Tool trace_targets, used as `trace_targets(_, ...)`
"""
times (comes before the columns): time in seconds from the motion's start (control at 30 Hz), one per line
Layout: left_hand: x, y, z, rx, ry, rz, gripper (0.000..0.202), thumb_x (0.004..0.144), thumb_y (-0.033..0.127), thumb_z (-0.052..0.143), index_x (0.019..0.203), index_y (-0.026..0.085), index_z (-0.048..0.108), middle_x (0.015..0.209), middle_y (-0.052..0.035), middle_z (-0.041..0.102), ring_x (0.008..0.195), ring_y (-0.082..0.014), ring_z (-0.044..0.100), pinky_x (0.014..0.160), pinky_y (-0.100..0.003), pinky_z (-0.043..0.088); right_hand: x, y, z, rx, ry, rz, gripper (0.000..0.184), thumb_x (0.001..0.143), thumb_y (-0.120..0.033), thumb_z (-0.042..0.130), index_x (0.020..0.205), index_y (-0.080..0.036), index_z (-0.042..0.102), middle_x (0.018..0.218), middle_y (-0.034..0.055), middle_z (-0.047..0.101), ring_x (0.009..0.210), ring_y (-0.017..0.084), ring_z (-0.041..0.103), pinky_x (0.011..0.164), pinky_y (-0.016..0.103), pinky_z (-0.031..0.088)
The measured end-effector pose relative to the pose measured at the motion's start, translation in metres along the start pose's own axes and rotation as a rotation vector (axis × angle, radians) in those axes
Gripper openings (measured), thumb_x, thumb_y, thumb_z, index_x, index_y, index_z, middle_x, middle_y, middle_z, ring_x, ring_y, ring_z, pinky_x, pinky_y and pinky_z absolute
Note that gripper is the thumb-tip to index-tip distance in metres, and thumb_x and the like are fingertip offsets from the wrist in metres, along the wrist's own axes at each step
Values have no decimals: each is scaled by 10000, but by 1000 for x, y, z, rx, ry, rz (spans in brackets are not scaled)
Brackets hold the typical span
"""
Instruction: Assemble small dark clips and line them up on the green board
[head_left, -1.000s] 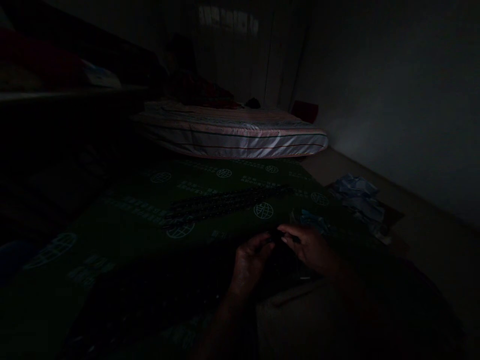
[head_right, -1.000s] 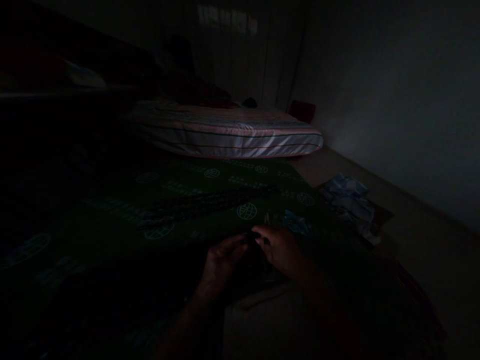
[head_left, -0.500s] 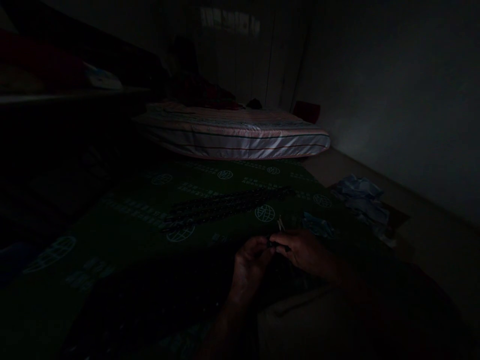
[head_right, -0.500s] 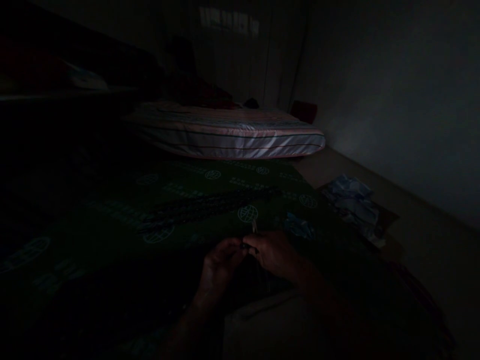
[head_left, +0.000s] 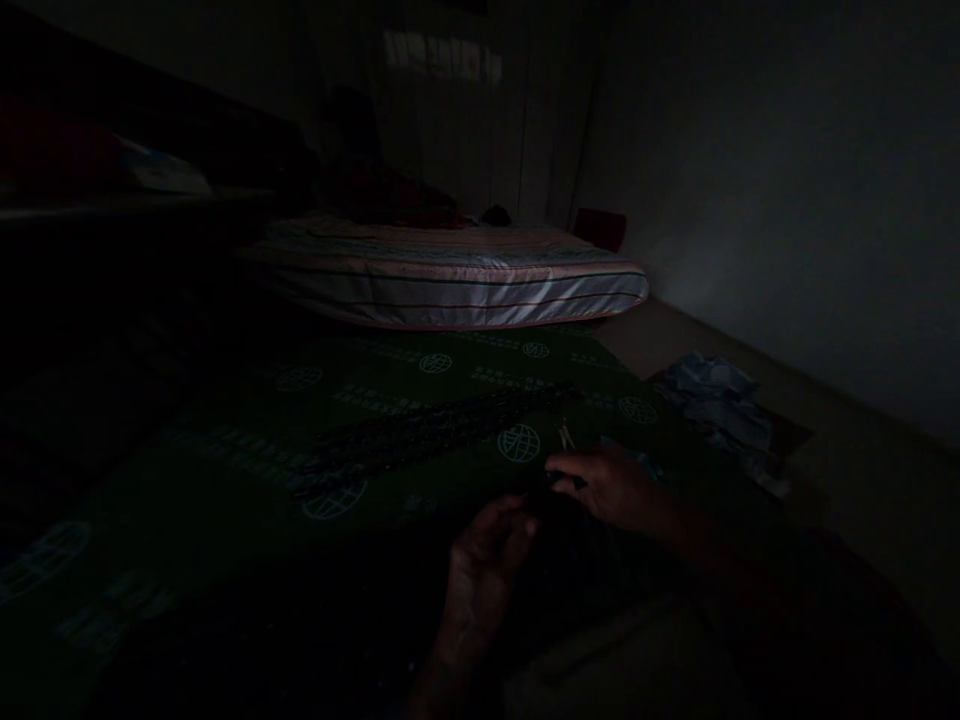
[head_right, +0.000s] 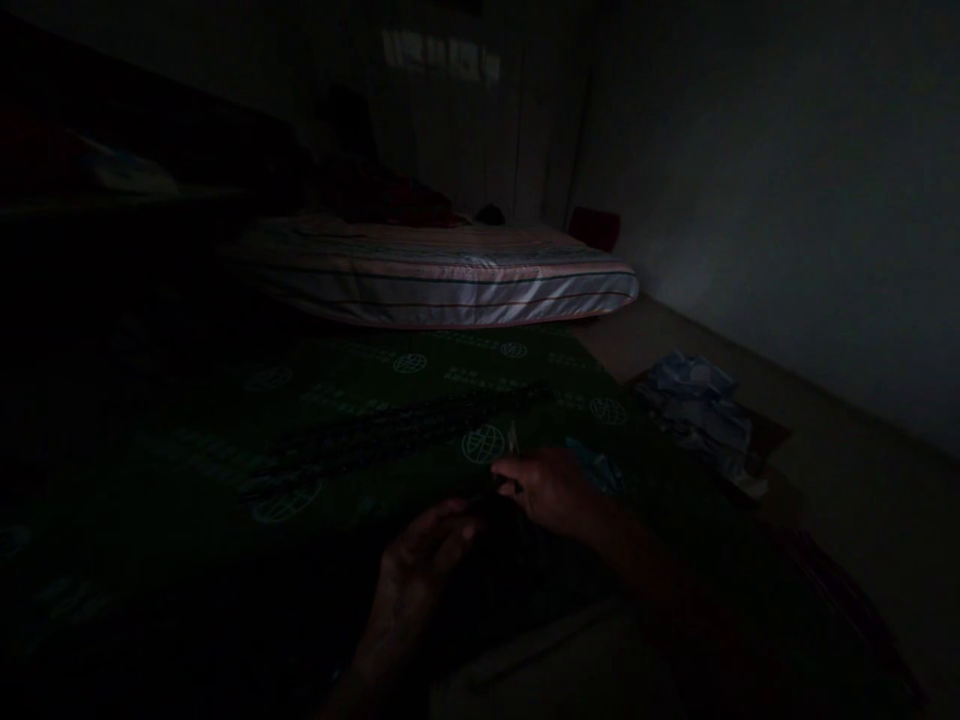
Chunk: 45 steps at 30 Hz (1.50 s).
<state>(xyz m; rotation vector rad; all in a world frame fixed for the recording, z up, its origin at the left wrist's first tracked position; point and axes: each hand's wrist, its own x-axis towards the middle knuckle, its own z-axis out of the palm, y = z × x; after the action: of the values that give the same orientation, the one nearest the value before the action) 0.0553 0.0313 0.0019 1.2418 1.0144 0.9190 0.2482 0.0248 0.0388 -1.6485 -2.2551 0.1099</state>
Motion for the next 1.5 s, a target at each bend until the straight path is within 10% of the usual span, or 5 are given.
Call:
trace_targets(0.37, -1, -10, 4, 131, 31, 67, 193, 646, 282, 679, 825, 214, 706, 845, -36, 746, 799, -224, 694, 707, -282, 573, 45, 111, 19, -272, -149, 359, 249, 794, -248, 556, 1023, -264, 653, 890, 30, 707, 802, 175, 645, 630, 230, 398)
trace_targets(1.5, -3, -18, -1, 214, 35, 85, 241, 879, 298, 504, 1092, 203, 564, 1148, -71, 569, 946, -201, 585, 798, -384, 506, 55, 118, 36, -411, -195, 382, 281, 882, -296, 420, 1091, -307, 607, 943, 28, 703, 837, 166, 639, 664, 238, 402)
